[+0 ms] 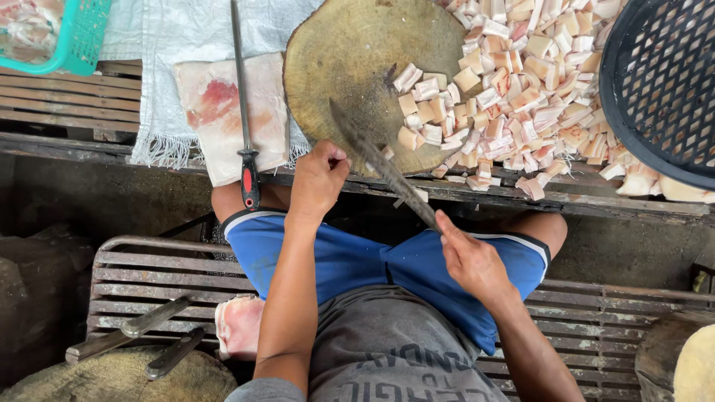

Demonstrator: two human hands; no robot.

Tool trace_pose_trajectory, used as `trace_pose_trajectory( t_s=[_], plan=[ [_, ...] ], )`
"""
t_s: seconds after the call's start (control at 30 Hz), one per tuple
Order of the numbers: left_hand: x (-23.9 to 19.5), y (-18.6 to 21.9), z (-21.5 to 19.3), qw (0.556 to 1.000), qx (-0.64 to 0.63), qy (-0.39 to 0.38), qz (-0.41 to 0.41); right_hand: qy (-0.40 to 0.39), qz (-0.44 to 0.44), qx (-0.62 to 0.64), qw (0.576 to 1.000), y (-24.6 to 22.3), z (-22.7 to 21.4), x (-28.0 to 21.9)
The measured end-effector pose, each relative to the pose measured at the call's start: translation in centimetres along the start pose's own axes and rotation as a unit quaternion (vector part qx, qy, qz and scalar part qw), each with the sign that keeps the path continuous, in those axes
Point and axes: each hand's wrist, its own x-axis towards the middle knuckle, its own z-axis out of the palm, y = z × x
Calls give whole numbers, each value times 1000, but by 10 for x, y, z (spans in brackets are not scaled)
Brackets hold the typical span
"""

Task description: The person chops slabs of pig skin into small rectangular pieces by hand using a large knife on a round wooden cutting board.

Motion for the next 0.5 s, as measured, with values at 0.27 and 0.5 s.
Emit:
trace_pose_trajectory(
  t_s=[0.27,0.5],
  plan=[
    [23,35,32,997,0,-29,68,136,34,-140,980,66,-31,68],
    [42,58,47,994,-9,-13,104,197,190,213,938,44,-32,70]
  ],
)
